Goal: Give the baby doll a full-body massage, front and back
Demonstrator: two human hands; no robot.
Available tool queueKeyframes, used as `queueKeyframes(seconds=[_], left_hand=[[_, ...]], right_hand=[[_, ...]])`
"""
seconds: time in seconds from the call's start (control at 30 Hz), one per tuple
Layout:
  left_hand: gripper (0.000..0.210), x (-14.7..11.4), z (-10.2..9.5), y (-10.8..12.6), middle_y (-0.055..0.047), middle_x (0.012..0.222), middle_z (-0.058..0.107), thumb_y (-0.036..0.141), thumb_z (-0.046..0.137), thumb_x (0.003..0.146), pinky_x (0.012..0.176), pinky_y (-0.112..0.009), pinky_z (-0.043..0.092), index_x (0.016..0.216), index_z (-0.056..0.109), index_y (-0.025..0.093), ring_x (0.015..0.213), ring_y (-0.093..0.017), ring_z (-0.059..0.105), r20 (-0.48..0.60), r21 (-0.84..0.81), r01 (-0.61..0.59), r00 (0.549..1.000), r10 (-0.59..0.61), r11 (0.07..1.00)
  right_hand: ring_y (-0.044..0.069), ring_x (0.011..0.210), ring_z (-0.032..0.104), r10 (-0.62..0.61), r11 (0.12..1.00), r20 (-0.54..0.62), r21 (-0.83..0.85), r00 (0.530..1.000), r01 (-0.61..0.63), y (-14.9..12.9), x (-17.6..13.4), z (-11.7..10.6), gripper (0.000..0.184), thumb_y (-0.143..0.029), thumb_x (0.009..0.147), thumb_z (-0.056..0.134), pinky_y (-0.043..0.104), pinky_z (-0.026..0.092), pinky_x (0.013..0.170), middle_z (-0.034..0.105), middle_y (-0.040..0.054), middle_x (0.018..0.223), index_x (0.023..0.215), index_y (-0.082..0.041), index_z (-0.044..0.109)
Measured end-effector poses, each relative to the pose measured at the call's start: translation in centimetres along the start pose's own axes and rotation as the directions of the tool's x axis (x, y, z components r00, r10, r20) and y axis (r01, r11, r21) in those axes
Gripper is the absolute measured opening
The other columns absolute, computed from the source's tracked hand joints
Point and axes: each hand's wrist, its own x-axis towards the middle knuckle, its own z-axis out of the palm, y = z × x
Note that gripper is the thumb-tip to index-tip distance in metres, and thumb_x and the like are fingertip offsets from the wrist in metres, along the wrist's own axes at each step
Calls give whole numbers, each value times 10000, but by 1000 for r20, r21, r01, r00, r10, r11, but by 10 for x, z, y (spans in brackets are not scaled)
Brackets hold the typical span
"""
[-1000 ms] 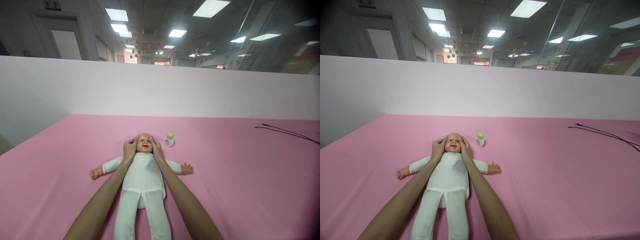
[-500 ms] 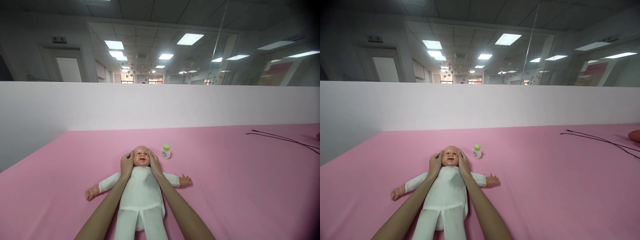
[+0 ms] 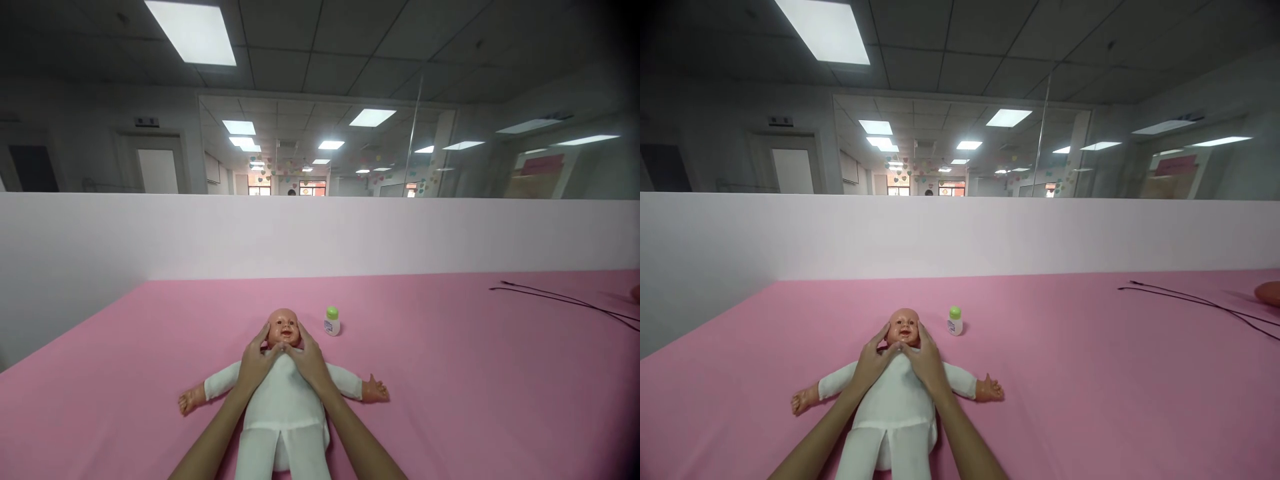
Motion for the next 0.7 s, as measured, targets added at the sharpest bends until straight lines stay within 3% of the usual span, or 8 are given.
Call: queueKeyframes(seconds=[0.07,0.23,0.37,0.43,0.6,0.7], left_hand=[[840,-3,1,3,-161,1438,639,580,762,799,937,-438,587,1494,560,152,1047,-310,727,-13,-20,21,1000,-21,1000],[736,-4,2,7,-122,1326,719,553,766,782,951,-410,583,1394,661,157,1020,-278,716,-64,-42,8,998,-10,999],[703,-3,2,5,-124,1267,748,539,709,819,866,-405,598,1392,658,135,860,-242,713,-72,-36,20,997,-23,999],[661,-2,2,3,-137,1304,728,529,668,852,874,-417,592,1387,664,141,904,-269,731,-70,-50,10,997,-14,999],[554,-1,2,0,-122,1337,709,548,522,951,1080,-479,498,1332,716,196,1259,-332,655,-97,-59,-28,995,22,998],[577,-2,2,3,-114,1320,720,569,629,879,997,-463,558,1319,725,208,1181,-338,693,-106,-63,12,994,-18,998]], right_hand=[[361,1316,605,44,997,-1,-56,999,-44,2,-3,0,766,-497,746,813,475,466,1108,679,100,1391,1446,-252,620],[379,1155,694,68,979,27,-193,997,-61,2,-3,-5,733,-538,826,730,489,512,1004,764,91,1227,1493,-275,577],[366,1125,710,44,985,28,-166,999,-39,2,-3,-8,647,-549,880,653,490,511,1006,761,81,1240,1470,-291,599],[358,1204,684,41,990,38,-136,998,-35,6,-2,-8,617,-536,914,599,492,494,1051,717,86,1327,1476,-280,594],[329,1384,566,28,994,41,-106,999,-23,11,-2,-8,599,-621,984,442,498,411,1172,635,66,1443,1447,-290,627],[343,1299,635,38,995,38,-96,999,-34,8,-4,-8,615,-634,949,523,498,471,1117,670,76,1399,1455,-299,618]])
